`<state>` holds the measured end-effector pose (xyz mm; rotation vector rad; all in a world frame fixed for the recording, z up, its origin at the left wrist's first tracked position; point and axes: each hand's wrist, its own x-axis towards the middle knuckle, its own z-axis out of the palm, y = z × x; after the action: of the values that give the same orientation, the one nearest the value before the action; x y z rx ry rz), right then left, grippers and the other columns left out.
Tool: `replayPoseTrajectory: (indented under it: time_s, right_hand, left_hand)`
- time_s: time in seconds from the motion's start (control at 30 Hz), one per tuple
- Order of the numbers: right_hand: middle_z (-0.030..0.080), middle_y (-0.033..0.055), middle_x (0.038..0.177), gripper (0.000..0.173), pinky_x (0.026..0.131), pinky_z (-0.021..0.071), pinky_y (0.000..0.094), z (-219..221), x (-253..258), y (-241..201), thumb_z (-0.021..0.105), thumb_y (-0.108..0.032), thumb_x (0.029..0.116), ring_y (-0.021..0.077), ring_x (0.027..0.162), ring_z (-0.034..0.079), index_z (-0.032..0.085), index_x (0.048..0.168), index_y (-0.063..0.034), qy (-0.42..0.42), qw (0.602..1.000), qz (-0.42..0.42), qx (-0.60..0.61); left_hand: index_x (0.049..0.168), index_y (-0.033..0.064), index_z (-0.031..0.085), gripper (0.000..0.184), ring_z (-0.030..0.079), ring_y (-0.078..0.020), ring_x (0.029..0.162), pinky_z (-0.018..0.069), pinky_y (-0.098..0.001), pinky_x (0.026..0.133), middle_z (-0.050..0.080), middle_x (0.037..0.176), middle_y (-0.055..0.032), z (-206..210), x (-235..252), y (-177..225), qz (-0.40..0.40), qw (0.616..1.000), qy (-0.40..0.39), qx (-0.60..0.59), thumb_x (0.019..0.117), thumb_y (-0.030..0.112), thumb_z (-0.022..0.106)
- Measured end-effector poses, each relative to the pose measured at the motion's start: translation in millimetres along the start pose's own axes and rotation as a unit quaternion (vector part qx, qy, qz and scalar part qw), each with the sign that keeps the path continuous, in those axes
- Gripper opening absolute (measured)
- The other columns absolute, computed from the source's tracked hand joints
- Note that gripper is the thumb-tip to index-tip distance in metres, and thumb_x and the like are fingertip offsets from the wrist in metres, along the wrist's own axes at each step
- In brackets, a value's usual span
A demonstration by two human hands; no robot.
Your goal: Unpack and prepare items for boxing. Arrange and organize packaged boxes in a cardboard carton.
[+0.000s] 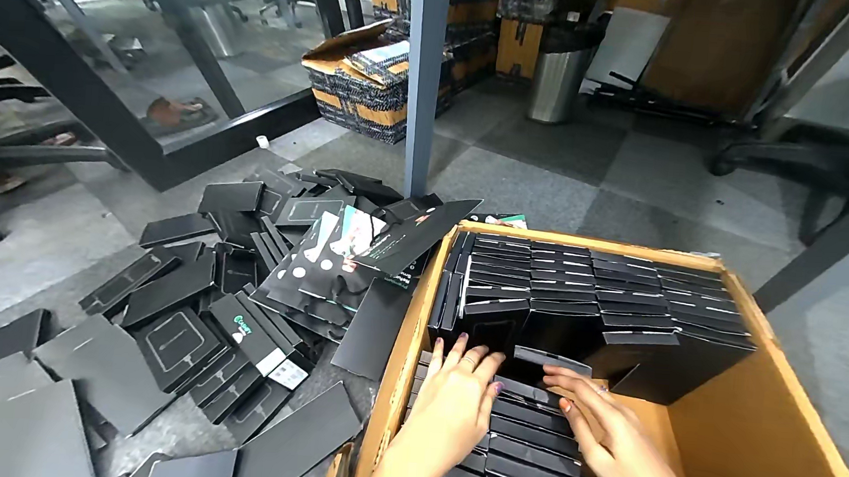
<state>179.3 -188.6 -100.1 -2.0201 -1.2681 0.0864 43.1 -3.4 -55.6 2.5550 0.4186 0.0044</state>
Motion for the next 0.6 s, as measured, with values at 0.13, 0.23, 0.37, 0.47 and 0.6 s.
replayPoseTrajectory:
  time_s: [0.13, 0.23, 0.37, 0.47, 0.6]
  right_hand:
    - [0.072, 0.0086, 0.118, 0.032, 0.092, 0.0565, 0.0424, 2.5, 0.7, 3.7, 0.047, -0.017, 0.0939, 0.0243, 0.109, 0.069, 0.076, 0.103, -0.0073, 0.062, 0.996, -0.019, -0.060]
    - [0.069, 0.0114, 0.123, 0.031, 0.093, 0.0548, 0.0468, 1.4, 0.9, 4.4, 0.049, -0.018, 0.0926, 0.0297, 0.111, 0.067, 0.077, 0.102, -0.0080, 0.060, 0.995, 0.001, -0.075]
    - [0.061, 0.0147, 0.140, 0.032, 0.100, 0.0502, 0.0545, 2.8, -0.8, 6.5, 0.049, -0.022, 0.0943, 0.0372, 0.127, 0.059, 0.077, 0.105, -0.0098, 0.028, 0.995, 0.022, -0.088]
    - [0.063, 0.0119, 0.137, 0.036, 0.101, 0.0480, 0.0591, 2.4, -0.1, 6.8, 0.049, -0.024, 0.0949, 0.0395, 0.129, 0.057, 0.075, 0.115, -0.0095, 0.031, 0.995, 0.019, -0.090]
    - [0.065, 0.0121, 0.135, 0.043, 0.103, 0.0436, 0.0628, 3.1, 0.1, 7.1, 0.050, -0.025, 0.0950, 0.0431, 0.129, 0.055, 0.067, 0.130, -0.0063, 0.036, 0.995, 0.030, -0.091]
  left_hand:
    - [0.144, 0.0146, 0.060, 0.041, 0.028, -0.0346, 0.154, 0.0094, -0.0641, 0.124, 0.049, 0.156, -0.0116, 2.6, 0.6, 0.5, 0.046, 0.997, -0.052, 0.017, 0.1095, 0.029, 0.044]
    - [0.142, 0.0114, 0.061, 0.040, 0.030, -0.0340, 0.154, 0.0092, -0.0646, 0.124, 0.052, 0.154, -0.0116, 2.3, 1.0, -0.5, 0.051, 0.997, -0.057, 0.021, 0.1091, 0.029, 0.045]
    - [0.142, 0.0074, 0.060, 0.042, 0.030, -0.0332, 0.154, 0.0091, -0.0642, 0.124, 0.052, 0.153, -0.0125, 2.2, 0.8, -0.5, 0.060, 0.996, -0.061, 0.018, 0.1088, 0.030, 0.046]
    - [0.142, 0.0074, 0.060, 0.043, 0.029, -0.0329, 0.154, 0.0088, -0.0637, 0.124, 0.053, 0.152, -0.0121, 1.7, 1.1, -0.5, 0.058, 0.996, -0.067, 0.023, 0.1087, 0.031, 0.046]
    - [0.144, 0.0051, 0.057, 0.044, 0.032, -0.0320, 0.153, 0.0094, -0.0628, 0.125, 0.055, 0.150, -0.0128, 1.0, 0.7, 0.1, 0.055, 0.996, -0.069, 0.014, 0.1082, 0.031, 0.048]
